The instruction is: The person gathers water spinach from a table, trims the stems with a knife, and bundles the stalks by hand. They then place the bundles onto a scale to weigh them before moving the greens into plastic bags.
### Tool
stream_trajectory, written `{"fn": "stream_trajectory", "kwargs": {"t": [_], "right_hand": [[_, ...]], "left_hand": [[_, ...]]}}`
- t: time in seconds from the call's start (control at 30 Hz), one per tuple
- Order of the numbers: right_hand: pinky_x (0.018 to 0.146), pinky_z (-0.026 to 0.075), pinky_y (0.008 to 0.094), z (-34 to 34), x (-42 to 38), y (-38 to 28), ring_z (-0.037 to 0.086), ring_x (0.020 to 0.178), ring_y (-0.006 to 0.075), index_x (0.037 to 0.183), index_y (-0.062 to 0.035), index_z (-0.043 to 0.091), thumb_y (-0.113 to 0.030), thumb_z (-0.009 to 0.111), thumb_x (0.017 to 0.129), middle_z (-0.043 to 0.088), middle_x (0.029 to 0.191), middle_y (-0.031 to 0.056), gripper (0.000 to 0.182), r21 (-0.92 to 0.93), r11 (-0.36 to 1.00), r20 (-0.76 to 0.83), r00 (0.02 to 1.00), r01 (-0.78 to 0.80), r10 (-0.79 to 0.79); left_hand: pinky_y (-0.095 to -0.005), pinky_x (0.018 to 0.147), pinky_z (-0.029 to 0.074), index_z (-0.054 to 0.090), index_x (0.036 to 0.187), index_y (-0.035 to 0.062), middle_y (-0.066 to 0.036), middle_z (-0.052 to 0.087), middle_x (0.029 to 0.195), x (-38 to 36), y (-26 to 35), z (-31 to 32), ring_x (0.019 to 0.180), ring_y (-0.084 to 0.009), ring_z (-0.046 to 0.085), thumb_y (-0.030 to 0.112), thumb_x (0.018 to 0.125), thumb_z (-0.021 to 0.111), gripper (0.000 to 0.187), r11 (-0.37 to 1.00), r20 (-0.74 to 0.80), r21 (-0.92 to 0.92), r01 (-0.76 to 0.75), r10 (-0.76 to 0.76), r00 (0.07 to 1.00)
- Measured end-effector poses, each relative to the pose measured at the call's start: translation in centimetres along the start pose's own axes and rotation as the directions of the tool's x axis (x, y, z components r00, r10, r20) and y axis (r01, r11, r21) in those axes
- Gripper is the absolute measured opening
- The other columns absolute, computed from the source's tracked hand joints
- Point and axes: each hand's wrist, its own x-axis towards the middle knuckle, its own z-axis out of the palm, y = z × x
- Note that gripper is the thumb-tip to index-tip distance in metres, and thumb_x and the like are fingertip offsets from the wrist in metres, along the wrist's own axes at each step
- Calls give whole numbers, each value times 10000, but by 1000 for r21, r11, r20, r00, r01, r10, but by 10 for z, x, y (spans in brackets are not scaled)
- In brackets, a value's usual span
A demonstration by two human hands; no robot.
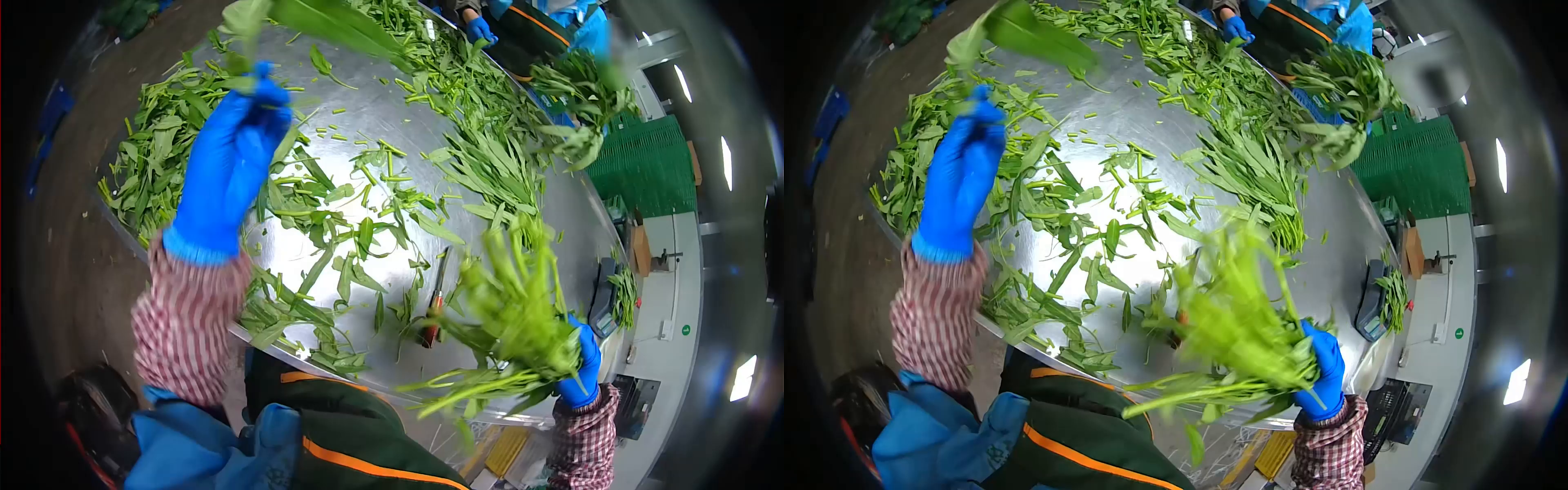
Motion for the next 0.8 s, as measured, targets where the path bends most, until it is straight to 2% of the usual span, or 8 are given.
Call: {"fn": "stream_trajectory", "kwargs": {"t": [0.03,0.13,0.23,0.33,0.53,0.63,0.7,0.8], "right_hand": [[805,438,301,3,-1,1,535,928,194,1119,-24,503,-90,549,788,541,1038,78,340,491,823,24,949,-285,314],[786,469,305,-3,8,14,562,888,167,1111,11,484,-20,497,819,566,1026,98,294,421,853,168,951,-308,261],[826,435,340,3,8,36,522,955,215,1171,-19,424,-87,434,861,513,1089,128,317,335,875,335,912,-349,236],[811,437,309,16,12,26,509,957,193,1175,-33,421,-79,459,859,504,1095,107,322,366,865,351,912,-343,213],[848,442,318,30,11,-18,540,968,191,1170,17,439,6,584,757,544,1096,120,438,379,818,259,898,-433,355],[851,440,322,31,13,-10,536,981,192,1178,14,438,6,594,748,538,1109,127,457,340,849,313,900,-405,304],[846,447,323,43,23,-28,546,973,193,1164,31,449,1,588,746,537,1116,123,441,374,864,309,924,-337,226],[844,421,359,36,14,-24,517,978,248,1157,14,465,-62,538,767,523,1121,143,405,89,986,286,952,-144,113]], "left_hand": [[-282,818,448,395,1201,1,-133,508,1070,-3,-10,-1,958,-188,523,170,851,519,408,1000,-8,0,-3,3,1000],[-289,884,387,282,1288,0,-125,459,1187,-12,-37,32,1036,-200,467,175,781,627,638,460,-16,867,192,-359,933],[-304,900,384,279,1309,49,-115,447,1216,-52,-68,88,1059,-189,459,146,738,675,702,696,547,672,-254,-235,803],[-276,781,461,563,1053,4,-89,600,974,-39,-79,97,848,-145,574,95,751,644,326,774,369,593,224,-508,778],[-264,697,452,596,956,12,-76,597,855,-24,-64,80,730,-163,565,144,760,635,240,942,329,331,-58,-58,943],[-369,748,407,579,974,18,-103,569,812,-50,-99,91,793,-276,534,389,661,703,501,235,521,836,-496,-56,852],[-306,654,443,607,911,24,-93,591,746,-43,-103,90,661,-207,561,336,744,634,355,458,359,886,-67,-586,726],[-279,575,458,629,858,34,-50,630,703,-35,-91,69,622,-106,574,216,798,572,200,588,261,802,102,-500,826]]}}
